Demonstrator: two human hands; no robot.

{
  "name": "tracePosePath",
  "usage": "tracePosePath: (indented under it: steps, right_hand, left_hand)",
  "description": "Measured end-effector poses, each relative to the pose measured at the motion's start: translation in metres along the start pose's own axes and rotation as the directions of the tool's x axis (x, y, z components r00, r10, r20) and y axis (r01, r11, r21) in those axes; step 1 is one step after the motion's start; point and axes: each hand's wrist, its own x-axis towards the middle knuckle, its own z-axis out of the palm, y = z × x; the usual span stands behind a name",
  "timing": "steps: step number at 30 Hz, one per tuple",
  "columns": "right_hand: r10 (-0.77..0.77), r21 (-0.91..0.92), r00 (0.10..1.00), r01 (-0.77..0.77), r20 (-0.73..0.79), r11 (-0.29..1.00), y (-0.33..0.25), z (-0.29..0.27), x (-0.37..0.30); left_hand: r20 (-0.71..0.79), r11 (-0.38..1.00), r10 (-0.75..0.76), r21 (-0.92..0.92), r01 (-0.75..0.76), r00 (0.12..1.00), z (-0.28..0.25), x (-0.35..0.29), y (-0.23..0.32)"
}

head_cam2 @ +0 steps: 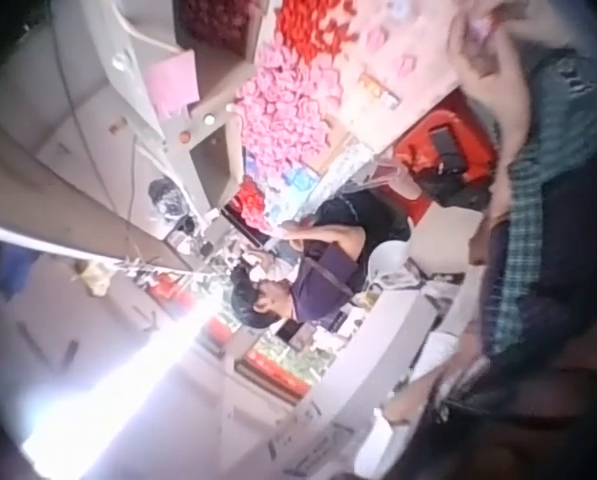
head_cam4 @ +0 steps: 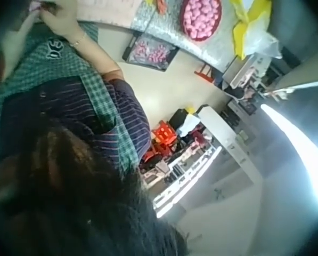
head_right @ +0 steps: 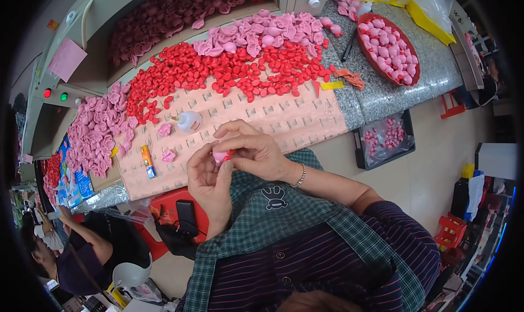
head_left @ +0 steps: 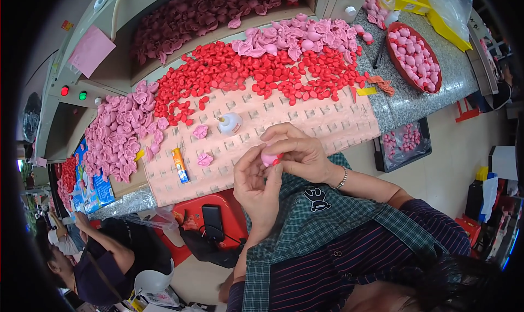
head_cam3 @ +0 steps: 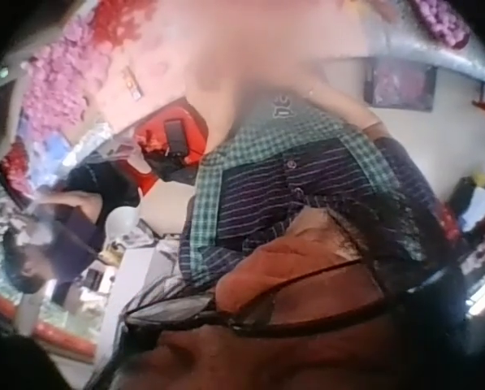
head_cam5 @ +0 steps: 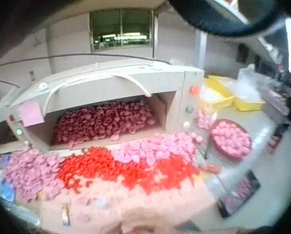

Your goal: Assemble small plastic toy components using glue at a factory workbench.

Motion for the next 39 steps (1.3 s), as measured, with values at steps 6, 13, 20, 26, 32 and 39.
tracePosePath:
  steps: [6,13,20,26,32,39]
  right_hand:
    - [0.431,0.519,0.901,-0.347,-0.047,0.781,-0.024,-0.002,-0.009]
    - [0.297,0.359,0.949,-0.242,-0.105,0.901,-0.024,0.002,-0.01]
    - [0.111,0.236,0.986,-0.08,-0.124,0.969,-0.024,-0.006,-0.009]
    - [0.075,0.246,0.987,-0.038,-0.142,0.968,-0.021,-0.008,-0.009]
    - [-0.013,0.104,0.981,0.034,-0.196,0.994,-0.019,-0.01,-0.01]
    - [-0.02,-0.223,0.983,-0.022,-0.18,0.975,-0.025,-0.01,-0.013]
  left_hand:
    - [0.148,0.807,0.446,0.359,-0.468,0.883,-0.01,0.003,-0.013]
    - [0.285,0.784,0.41,0.376,-0.495,0.866,-0.001,0.002,-0.014]
    - [0.187,0.902,0.329,0.228,-0.366,0.926,0.001,0.007,-0.021]
    - [0.192,0.92,0.28,0.225,-0.32,0.941,-0.001,0.007,-0.031]
    - [0.178,0.976,0.099,0.174,-0.13,0.979,0.004,0.006,-0.024]
    - [0.153,0.985,0.078,0.139,-0.099,0.985,0.005,0.004,-0.02]
